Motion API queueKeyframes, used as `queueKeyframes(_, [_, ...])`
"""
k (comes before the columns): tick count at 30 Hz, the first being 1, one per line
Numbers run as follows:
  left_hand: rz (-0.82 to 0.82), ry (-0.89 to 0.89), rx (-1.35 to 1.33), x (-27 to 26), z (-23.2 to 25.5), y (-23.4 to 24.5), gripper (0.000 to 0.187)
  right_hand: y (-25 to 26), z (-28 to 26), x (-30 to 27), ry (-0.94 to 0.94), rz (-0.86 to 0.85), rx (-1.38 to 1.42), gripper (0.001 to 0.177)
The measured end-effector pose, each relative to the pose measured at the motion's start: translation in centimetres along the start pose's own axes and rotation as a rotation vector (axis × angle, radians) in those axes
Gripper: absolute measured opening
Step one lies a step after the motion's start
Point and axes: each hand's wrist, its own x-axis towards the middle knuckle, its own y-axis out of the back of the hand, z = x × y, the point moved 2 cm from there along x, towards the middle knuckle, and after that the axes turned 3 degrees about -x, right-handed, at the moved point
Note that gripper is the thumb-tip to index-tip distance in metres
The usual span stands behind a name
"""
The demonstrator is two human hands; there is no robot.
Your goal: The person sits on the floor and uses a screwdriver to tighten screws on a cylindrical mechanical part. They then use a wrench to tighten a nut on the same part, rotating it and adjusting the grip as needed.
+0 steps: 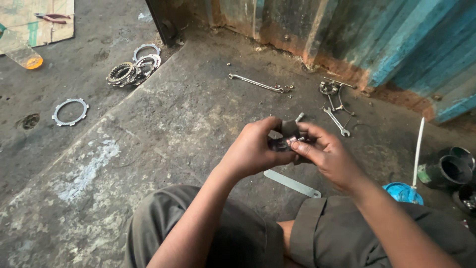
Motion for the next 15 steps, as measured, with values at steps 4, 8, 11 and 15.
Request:
queueKeyframes(4, [0.062, -0.143, 0.043, -0.2, 0.9, -0.1, 0.046, 0.1, -1.1, 0.1, -0.084, 0.066, 0.056, 0.044])
queueKeyframes(8, [0.075, -0.313, 0.202, -0.5, 1.3, -0.5, 0.042, 1.3, -3.4, 0.1, -0.27, -0.009, 0.16, 0.067])
queueKeyframes(11, [0.033, -0.339, 0.304, -0.6, 1.0, -1.7, 0.035, 0.0, -1.9, 0.7, -0.356, 0.161, -0.01, 0.055])
queueKeyframes(15, [0.06, -0.339, 0.455, -0.5, -0.1, -2.5, 0.033, -0.9, 0.9, 1.7, -0.296, 0.165, -0.071, 0.053])
